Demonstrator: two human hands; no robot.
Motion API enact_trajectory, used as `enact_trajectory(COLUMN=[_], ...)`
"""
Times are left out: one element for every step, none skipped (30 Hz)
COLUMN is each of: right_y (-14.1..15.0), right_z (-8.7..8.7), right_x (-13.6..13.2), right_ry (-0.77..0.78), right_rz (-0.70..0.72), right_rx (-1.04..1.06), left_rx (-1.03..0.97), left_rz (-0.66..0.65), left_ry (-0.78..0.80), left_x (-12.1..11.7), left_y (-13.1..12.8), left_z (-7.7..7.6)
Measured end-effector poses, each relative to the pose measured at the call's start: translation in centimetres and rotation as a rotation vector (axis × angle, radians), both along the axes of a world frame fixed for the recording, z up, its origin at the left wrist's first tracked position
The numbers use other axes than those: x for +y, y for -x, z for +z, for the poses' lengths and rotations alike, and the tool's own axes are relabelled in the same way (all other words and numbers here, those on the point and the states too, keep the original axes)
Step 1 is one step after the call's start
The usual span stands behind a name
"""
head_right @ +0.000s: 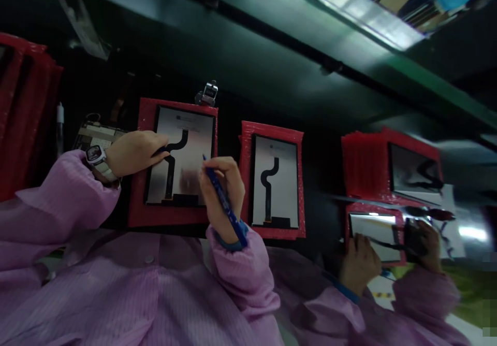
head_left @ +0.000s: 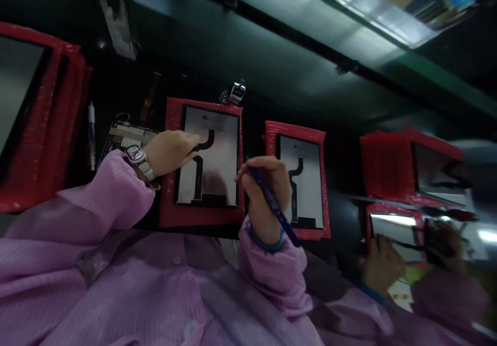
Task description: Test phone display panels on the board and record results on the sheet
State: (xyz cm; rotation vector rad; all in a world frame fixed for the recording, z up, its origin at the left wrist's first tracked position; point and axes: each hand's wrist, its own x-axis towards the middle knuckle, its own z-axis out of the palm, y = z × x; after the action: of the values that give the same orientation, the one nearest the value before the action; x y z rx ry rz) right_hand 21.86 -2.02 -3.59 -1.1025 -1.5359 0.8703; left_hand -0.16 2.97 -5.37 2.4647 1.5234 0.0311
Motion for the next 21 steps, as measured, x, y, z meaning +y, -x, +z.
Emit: enact_trajectory(right_y=[-0.2,-0.3,-0.3,-0.2,0.0,0.3,0.7,1.1,1.4,1.7,1.9,2.0,2.0,2.0,2.0,2.0,2.0,2.1,2.1,2.1,2.2], right_z=[-0.2,-0.5,-0.9,-1.4,-2.1,-2.8,-3.5,-4.2,-4.7,-5.2,-5.5,-5.7,-5.8,-5.8,-5.8,-5.8,-5.8,-5.7,-5.7,-5.7,-5.7], right_x=[-0.7,-1.4,-2.0,-2.6,-3.0,-3.4,-3.7,-3.9,-4.1,-4.1,-4.1,-4.1,-4.1,-4.0,-3.9,-3.9,-3.8,-3.7,-3.7,-3.6,-3.6], right_ry=[0.055,0.114,0.172,0.224,0.270,0.296,0.305,0.298,0.275,0.243,0.211,0.187,0.171,0.163,0.162,0.166,0.167,0.167,0.165,0.161,0.155], right_rz=[0.044,0.093,0.134,0.157,0.150,0.113,0.057,-0.010,-0.079,-0.141,-0.187,-0.208,-0.214,-0.206,-0.190,-0.171,-0.155,-0.144,-0.137,-0.133,-0.131], right_rx=[-0.045,-0.085,-0.110,-0.115,-0.100,-0.071,-0.041,-0.020,-0.017,-0.033,-0.060,-0.091,-0.119,-0.144,-0.163,-0.175,-0.186,-0.196,-0.203,-0.210,-0.217], left_rx=[0.006,0.010,0.011,0.009,0.004,-0.001,-0.005,-0.007,-0.006,-0.002,0.003,0.006,0.007,0.008,0.008,0.007,0.005,0.004,0.005,0.007,0.010], left_rz=[0.009,0.018,0.028,0.039,0.047,0.053,0.058,0.060,0.059,0.056,0.050,0.046,0.042,0.039,0.038,0.037,0.038,0.040,0.042,0.043,0.042], left_ry=[0.009,0.020,0.031,0.042,0.053,0.064,0.074,0.084,0.091,0.093,0.092,0.085,0.075,0.068,0.065,0.064,0.064,0.064,0.065,0.066,0.068], left_x=[-0.1,-0.1,-0.2,-0.2,-0.2,-0.2,-0.3,-0.3,-0.3,-0.3,-0.3,-0.3,-0.3,-0.3,-0.3,-0.3,-0.3,-0.3,-0.3,-0.3,-0.3], left_y=[-0.1,-0.2,-0.3,-0.4,-0.5,-0.6,-0.6,-0.7,-0.7,-0.7,-0.7,-0.7,-0.7,-0.7,-0.7,-0.6,-0.6,-0.7,-0.7,-0.7,-0.7], left_z=[0.0,0.1,0.1,0.2,0.2,0.3,0.4,0.4,0.5,0.5,0.6,0.6,0.6,0.6,0.6,0.6,0.6,0.6,0.6,0.6,0.6])
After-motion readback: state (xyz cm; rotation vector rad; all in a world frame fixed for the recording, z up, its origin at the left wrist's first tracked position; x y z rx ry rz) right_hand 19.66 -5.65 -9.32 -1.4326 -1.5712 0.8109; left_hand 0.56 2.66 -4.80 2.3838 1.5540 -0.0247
